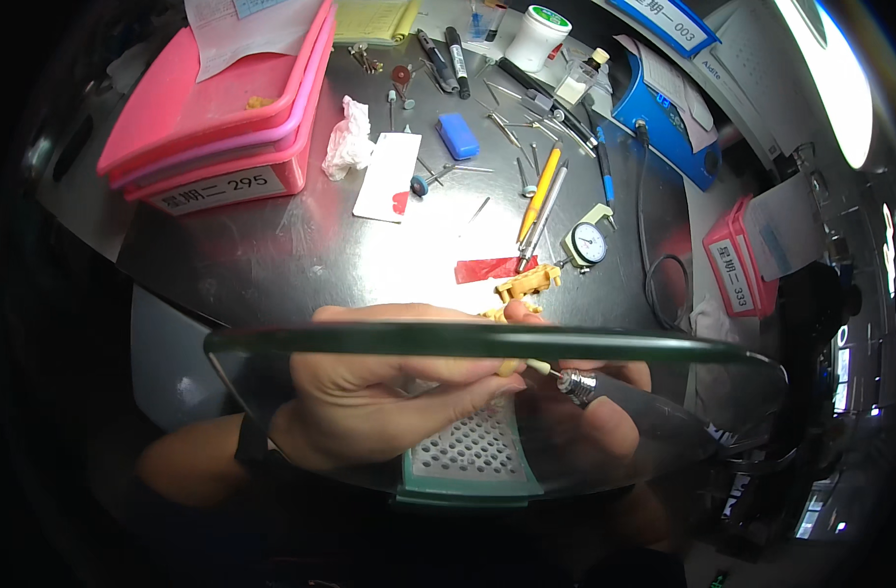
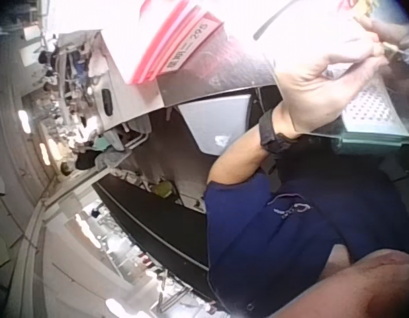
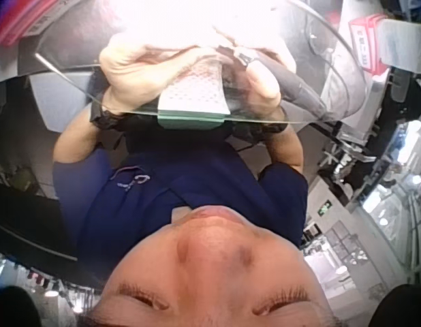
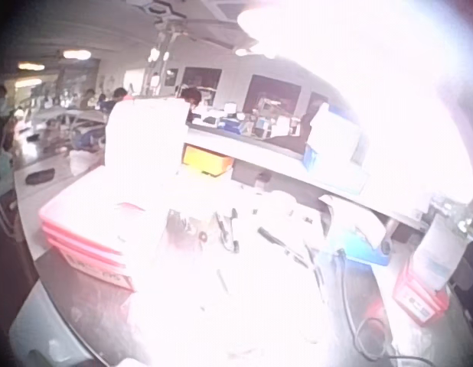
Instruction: Deburring and polishing small yellow plastic components using a rotary tool at a workshop bench.
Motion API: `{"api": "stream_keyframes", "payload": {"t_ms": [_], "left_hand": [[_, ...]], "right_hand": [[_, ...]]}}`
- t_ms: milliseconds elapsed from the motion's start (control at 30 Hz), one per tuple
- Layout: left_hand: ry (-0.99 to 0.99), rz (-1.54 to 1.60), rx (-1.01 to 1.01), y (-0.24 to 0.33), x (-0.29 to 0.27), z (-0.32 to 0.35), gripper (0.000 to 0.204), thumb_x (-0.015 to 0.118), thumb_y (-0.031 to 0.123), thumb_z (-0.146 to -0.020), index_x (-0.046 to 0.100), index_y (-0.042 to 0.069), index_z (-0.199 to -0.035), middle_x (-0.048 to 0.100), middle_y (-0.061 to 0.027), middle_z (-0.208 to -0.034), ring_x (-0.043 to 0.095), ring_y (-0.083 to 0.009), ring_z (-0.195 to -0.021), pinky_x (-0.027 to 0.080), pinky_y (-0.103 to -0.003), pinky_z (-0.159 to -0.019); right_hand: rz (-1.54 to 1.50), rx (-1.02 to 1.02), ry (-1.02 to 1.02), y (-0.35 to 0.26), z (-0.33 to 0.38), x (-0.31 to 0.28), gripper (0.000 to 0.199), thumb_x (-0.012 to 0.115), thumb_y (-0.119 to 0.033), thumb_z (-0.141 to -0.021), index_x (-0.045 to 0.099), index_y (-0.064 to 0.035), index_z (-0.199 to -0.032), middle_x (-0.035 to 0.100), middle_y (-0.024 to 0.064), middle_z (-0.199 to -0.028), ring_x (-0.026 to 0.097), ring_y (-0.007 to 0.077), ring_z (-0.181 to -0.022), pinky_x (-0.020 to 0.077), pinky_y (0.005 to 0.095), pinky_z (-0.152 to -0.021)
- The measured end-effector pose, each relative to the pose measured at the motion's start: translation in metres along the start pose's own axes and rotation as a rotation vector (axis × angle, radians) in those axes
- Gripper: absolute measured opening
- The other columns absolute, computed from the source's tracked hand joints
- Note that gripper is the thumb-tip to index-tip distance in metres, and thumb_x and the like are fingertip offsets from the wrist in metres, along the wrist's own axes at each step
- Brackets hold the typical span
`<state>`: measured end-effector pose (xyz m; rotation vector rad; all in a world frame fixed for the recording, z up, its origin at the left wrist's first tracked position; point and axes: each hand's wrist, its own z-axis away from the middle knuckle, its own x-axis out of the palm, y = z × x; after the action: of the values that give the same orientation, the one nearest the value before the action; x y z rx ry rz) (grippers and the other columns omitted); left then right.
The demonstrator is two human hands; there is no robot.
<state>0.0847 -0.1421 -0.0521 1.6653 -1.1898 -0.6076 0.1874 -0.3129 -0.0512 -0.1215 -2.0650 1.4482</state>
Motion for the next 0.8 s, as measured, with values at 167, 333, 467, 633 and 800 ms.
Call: {"api": "stream_keyframes", "payload": {"t_ms": [167, 333, 467, 633, 800], "left_hand": [[-0.041, -0.056, 0.158, -0.003, -0.003, -0.004, 0.023, 0.076, -0.008, -0.072, 0.071, -0.001, -0.093, 0.071, -0.0133, -0.095, 0.07, -0.0198, -0.085, 0.056, -0.027, -0.074], [-0.058, -0.188, 0.228, -0.006, -0.002, -0.009, 0.017, 0.079, 0.007, -0.075, 0.066, 0.004, -0.087, 0.071, -0.0161, -0.087, 0.071, -0.0227, -0.074, 0.059, -0.028, -0.064], [-0.072, -0.043, 0.125, -0.004, -0.004, 0.001, 0.029, 0.076, -0.007, -0.072, 0.07, 0.0, -0.1, 0.07, -0.015, -0.099, 0.07, -0.0226, -0.09, 0.057, -0.03, -0.078], [-0.147, -0.139, 0.012, -0.002, 0.0, -0.005, 0.026, 0.076, -0.005, -0.072, 0.069, -0.001, -0.098, 0.07, -0.0164, -0.099, 0.07, -0.0242, -0.089, 0.058, -0.031, -0.079], [-0.057, -0.042, 0.335, -0.017, -0.003, -0.008, 0.024, 0.073, -0.005, -0.075, 0.067, -0.001, -0.098, 0.07, -0.0178, -0.096, 0.07, -0.0249, -0.088, 0.058, -0.032, -0.075]], "right_hand": [[0.095, 0.007, 0.004, 0.002, -0.006, 0.001, 0.033, 0.06, -0.021, -0.093, 0.046, 0.0031, -0.11, 0.05, 0.0375, -0.123, 0.045, 0.0433, -0.125, 0.0384, 0.051, -0.105], [0.2, 0.042, 0.074, -0.003, -0.007, 0.002, 0.042, 0.058, -0.032, -0.093, 0.047, 0.0048, -0.109, 0.052, 0.0379, -0.12, 0.047, 0.0442, -0.123, 0.0409, 0.0516, -0.103], [0.247, 0.043, 0.002, -0.007, -0.008, 0.001, 0.04, 0.057, -0.03, -0.094, 0.045, 0.0038, -0.112, 0.052, 0.0369, -0.121, 0.05, 0.0428, -0.121, 0.043, 0.0513, -0.101], [-0.091, -0.039, 0.072, 0.002, 0.004, 0.0, 0.044, 0.056, -0.03, -0.095, 0.038, 0.0011, -0.121, 0.049, 0.0358, -0.125, 0.053, 0.0405, -0.118, 0.0453, 0.0513, -0.099], [0.074, -0.04, 0.021, 0.006, 0.001, -0.002, 0.041, 0.056, -0.027, -0.095, 0.041, 0.0028, -0.118, 0.05, 0.0339, -0.125, 0.054, 0.0389, -0.117, 0.0437, 0.0486, -0.101]]}}
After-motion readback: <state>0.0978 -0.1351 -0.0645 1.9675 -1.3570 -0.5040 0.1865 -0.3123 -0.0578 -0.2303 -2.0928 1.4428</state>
